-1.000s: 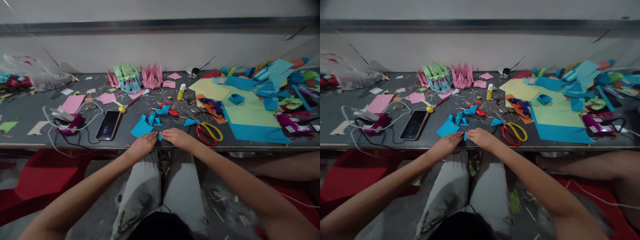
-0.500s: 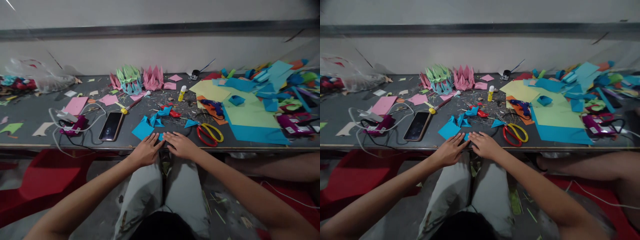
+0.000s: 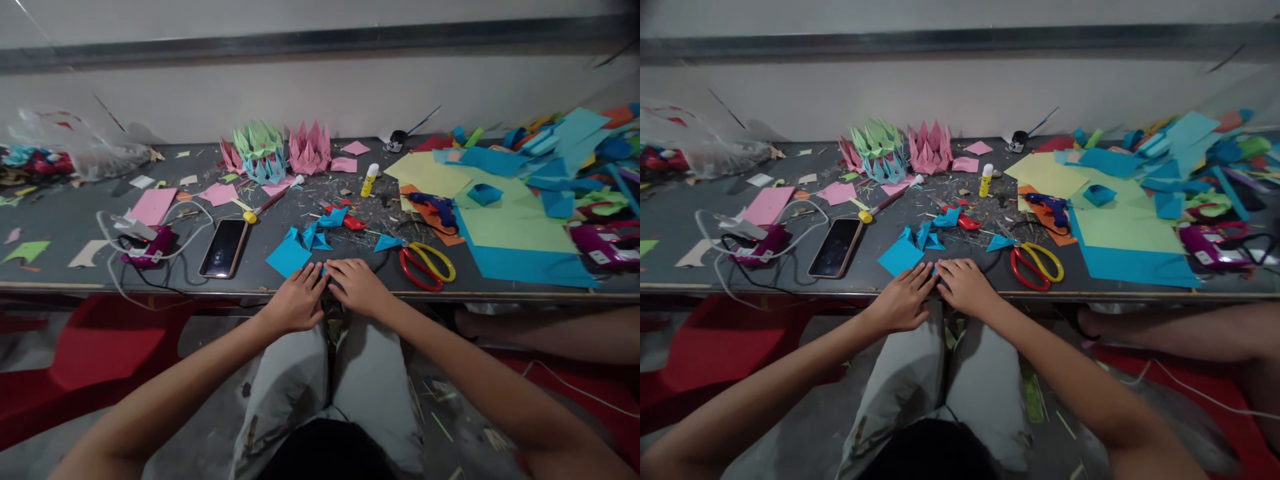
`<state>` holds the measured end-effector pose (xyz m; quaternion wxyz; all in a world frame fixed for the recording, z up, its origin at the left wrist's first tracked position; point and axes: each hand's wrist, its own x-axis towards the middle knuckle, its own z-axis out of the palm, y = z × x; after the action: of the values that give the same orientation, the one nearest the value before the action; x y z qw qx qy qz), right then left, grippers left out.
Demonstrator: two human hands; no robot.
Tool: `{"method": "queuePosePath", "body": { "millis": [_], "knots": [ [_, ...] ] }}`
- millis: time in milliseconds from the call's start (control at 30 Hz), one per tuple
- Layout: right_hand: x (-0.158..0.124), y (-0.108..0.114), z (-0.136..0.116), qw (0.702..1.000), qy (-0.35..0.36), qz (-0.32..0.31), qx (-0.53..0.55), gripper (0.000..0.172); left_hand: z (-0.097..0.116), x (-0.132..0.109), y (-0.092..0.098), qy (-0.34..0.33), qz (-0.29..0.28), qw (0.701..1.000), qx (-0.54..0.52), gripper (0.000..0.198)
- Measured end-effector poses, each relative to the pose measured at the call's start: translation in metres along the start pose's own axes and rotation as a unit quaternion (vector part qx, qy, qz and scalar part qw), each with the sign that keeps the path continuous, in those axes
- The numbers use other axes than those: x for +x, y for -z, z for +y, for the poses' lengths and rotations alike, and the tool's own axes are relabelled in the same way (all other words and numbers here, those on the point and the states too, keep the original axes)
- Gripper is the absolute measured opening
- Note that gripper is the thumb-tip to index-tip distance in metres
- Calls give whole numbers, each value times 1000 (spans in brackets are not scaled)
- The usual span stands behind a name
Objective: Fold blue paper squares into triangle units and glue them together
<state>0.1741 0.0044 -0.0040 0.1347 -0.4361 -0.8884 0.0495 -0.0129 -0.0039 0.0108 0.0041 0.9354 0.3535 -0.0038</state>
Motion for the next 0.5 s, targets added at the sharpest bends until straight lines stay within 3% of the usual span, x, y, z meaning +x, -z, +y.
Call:
{"method": "queuePosePath", "body": {
  "millis": [133,267,400,500],
  "knots": [
    [3,-1,2,1000,-5,7,16,39,-4,7,5,1,36,999,0,45],
    [10,-2,23,996,2,5,94,31,-19,21,11,21,37,999,-3,27],
    [18,-5,39,986,14,22,164,18,-36,28,10,-26,70,997,-30,18],
    [20,-8,42,983,20,37,178,18,-41,26,4,-43,100,994,-26,19]
  ]
}}
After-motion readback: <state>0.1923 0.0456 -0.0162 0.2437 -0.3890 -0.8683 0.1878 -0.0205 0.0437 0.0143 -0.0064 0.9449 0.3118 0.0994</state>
